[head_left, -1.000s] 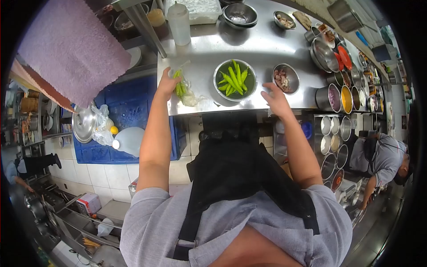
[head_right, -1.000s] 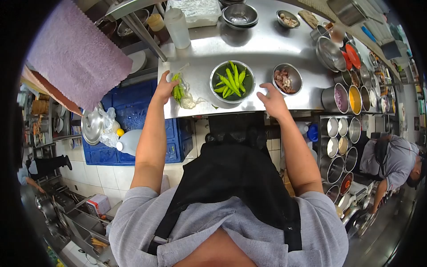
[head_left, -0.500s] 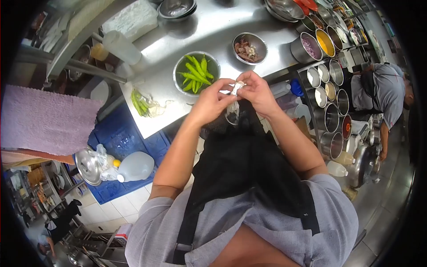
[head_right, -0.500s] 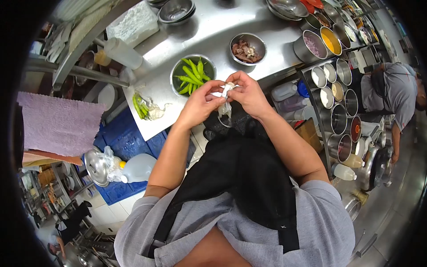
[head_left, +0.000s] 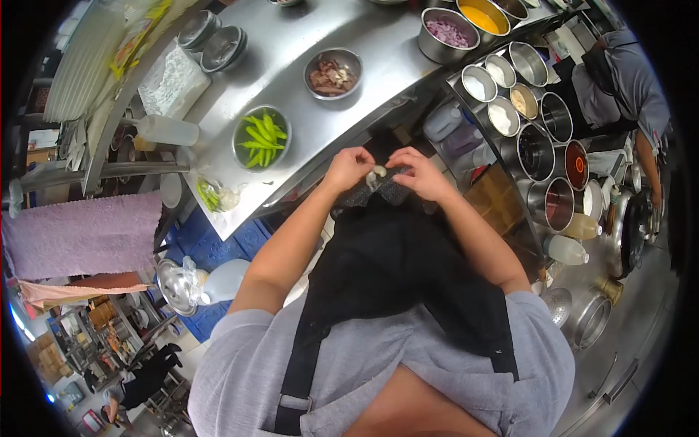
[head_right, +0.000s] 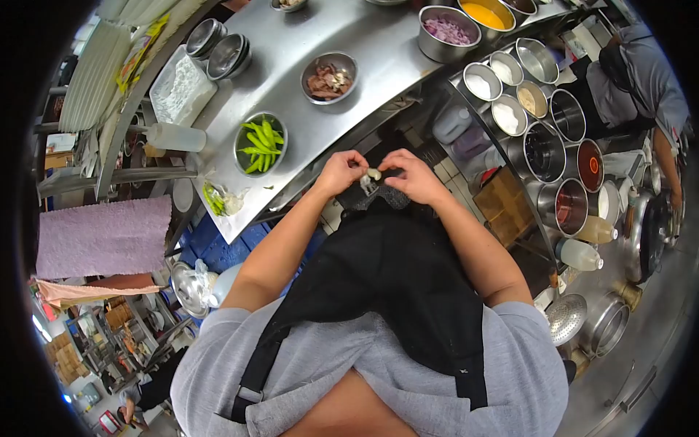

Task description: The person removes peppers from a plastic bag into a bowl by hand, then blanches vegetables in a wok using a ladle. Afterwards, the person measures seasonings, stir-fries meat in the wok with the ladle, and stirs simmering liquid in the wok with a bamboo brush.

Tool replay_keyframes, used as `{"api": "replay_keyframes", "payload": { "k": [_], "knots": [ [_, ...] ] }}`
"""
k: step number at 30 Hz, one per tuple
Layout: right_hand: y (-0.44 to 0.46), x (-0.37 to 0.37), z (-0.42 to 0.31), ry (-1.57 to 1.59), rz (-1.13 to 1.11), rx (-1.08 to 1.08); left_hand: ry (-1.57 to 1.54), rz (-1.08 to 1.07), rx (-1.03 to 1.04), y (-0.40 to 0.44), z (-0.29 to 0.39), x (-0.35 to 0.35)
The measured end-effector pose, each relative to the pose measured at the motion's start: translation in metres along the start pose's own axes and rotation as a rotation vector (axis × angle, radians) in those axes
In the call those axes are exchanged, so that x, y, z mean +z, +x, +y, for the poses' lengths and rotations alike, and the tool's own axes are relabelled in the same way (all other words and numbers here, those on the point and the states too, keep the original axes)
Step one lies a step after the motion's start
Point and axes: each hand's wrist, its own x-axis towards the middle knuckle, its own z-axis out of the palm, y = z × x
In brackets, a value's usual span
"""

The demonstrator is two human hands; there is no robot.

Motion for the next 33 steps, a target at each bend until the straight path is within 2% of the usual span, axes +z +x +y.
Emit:
{"api": "replay_keyframes", "payload": {
  "k": [1, 3, 5, 6, 7, 8, 10, 13, 15, 17, 21, 23, 24, 26, 28, 29, 32, 33],
  "knots": [
    [-0.013, -0.013, 0.033, -0.005, -0.002, 0.030, 0.211, 0.020, -0.025, 0.005, -0.021, 0.013],
    [-0.051, -0.032, 0.139, 0.030, 0.016, 0.275, 0.497, -0.057, -0.186, 0.006, -0.073, 0.028],
    [-0.115, -0.051, 0.244, 0.041, 0.145, 0.429, 0.774, -0.030, -0.258, -0.008, -0.159, 0.031],
    [-0.160, -0.058, 0.326, -0.171, 0.148, 0.553, 0.714, -0.028, -0.374, -0.028, -0.158, 0.024],
    [-0.193, -0.074, 0.351, -0.376, 0.048, 0.675, 0.659, -0.023, -0.487, -0.050, -0.154, 0.016],
    [-0.222, -0.072, 0.341, -0.162, 0.270, 0.845, 0.666, -0.007, -0.549, -0.067, -0.149, 0.009],
    [-0.251, -0.082, 0.292, 0.297, 0.433, 1.060, 0.643, 0.033, -0.659, -0.094, -0.148, -0.007],
    [-0.296, -0.081, 0.305, 0.220, 0.348, 1.103, 0.522, 0.087, -0.791, -0.125, -0.152, -0.031],
    [-0.308, -0.073, 0.329, 0.192, 0.321, 1.129, 0.499, 0.117, -0.776, -0.135, -0.176, -0.046],
    [-0.304, -0.064, 0.353, 0.029, 0.294, 1.063, 0.469, 0.157, -0.759, -0.129, -0.174, -0.044],
    [-0.250, -0.049, 0.367, 0.140, 0.385, 0.982, 0.629, 0.082, -0.629, -0.096, -0.107, -0.020],
    [-0.221, -0.042, 0.370, 0.182, 0.394, 0.769, 0.543, 0.137, -0.400, -0.079, -0.096, -0.007],
    [-0.208, -0.040, 0.357, 0.189, 0.410, 0.776, 0.568, 0.103, -0.309, -0.071, -0.077, 0.004],
    [-0.185, -0.049, 0.319, 0.154, 0.319, 0.703, 0.546, 0.058, -0.252, -0.056, -0.073, 0.020],
    [-0.185, -0.039, 0.323, 0.163, 0.345, 0.676, 0.617, -0.032, -0.189, -0.042, -0.067, 0.037],
    [-0.184, -0.033, 0.325, 0.161, 0.353, 0.640, 0.700, -0.060, -0.090, -0.034, -0.077, 0.045],
    [-0.208, -0.018, 0.319, 0.072, 0.351, 0.644, 0.767, -0.138, 0.045, -0.009, -0.079, 0.084],
    [-0.219, -0.007, 0.317, 0.049, 0.346, 0.750, 0.798, -0.222, 0.093, 0.003, -0.100, 0.092]
  ]
}}
